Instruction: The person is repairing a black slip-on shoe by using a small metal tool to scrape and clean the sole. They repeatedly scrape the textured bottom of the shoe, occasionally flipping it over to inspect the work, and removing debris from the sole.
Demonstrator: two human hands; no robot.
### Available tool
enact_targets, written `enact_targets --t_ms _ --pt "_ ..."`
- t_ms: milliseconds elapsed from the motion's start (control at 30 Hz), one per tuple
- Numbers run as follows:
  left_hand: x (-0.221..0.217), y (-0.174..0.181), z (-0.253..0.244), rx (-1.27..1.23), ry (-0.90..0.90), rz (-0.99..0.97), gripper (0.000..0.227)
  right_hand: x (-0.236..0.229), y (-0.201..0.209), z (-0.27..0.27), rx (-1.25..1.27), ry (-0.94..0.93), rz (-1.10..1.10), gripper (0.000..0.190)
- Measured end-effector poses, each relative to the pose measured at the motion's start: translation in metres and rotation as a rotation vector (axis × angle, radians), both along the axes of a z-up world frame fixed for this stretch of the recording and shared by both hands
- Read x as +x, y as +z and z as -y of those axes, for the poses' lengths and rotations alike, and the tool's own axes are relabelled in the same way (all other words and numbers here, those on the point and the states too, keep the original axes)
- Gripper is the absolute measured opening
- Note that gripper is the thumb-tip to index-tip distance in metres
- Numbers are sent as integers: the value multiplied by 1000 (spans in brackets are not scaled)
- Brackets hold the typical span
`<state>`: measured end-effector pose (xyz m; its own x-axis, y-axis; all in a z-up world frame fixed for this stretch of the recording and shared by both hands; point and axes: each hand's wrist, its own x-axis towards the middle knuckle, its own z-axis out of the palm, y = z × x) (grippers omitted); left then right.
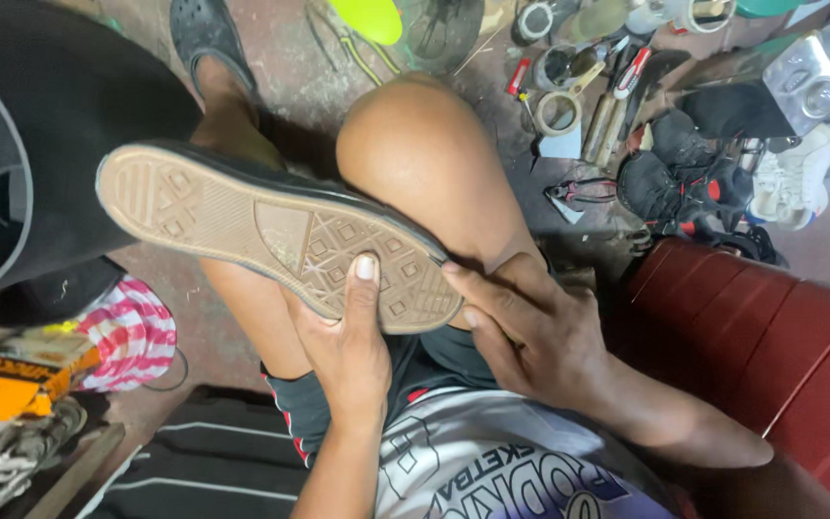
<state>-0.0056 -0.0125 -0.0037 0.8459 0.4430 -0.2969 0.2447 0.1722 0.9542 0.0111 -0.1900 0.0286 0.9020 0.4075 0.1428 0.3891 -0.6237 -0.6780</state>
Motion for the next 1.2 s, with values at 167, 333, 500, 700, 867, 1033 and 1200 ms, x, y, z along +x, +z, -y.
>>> enact_targets --t_ms 167,333,500,700,867,1033,1200 --pt "-2 -2 1 14 0 4 57 -12 2 2 -39 -23 -33 41" --pt "-2 -4 1 67 -11 -39 53 -12 -1 -4 -69 -46 3 43" --pt "4 -6 -3 133 -41 -61 42 3 -2 -12 -52 -43 41 42" --pt "6 -5 -1 106 -27 -100 40 21 4 -21 -42 -13 76 41" --pt "5 -6 -1 65 -18 -84 41 37 11 -21 -106 66 62 42" --pt "8 -8 -1 47 -8 -60 39 54 15 -19 -57 167 104 44" --pt "5 -9 -1 69 -26 -45 47 69 7 -32 -12 224 157 41"
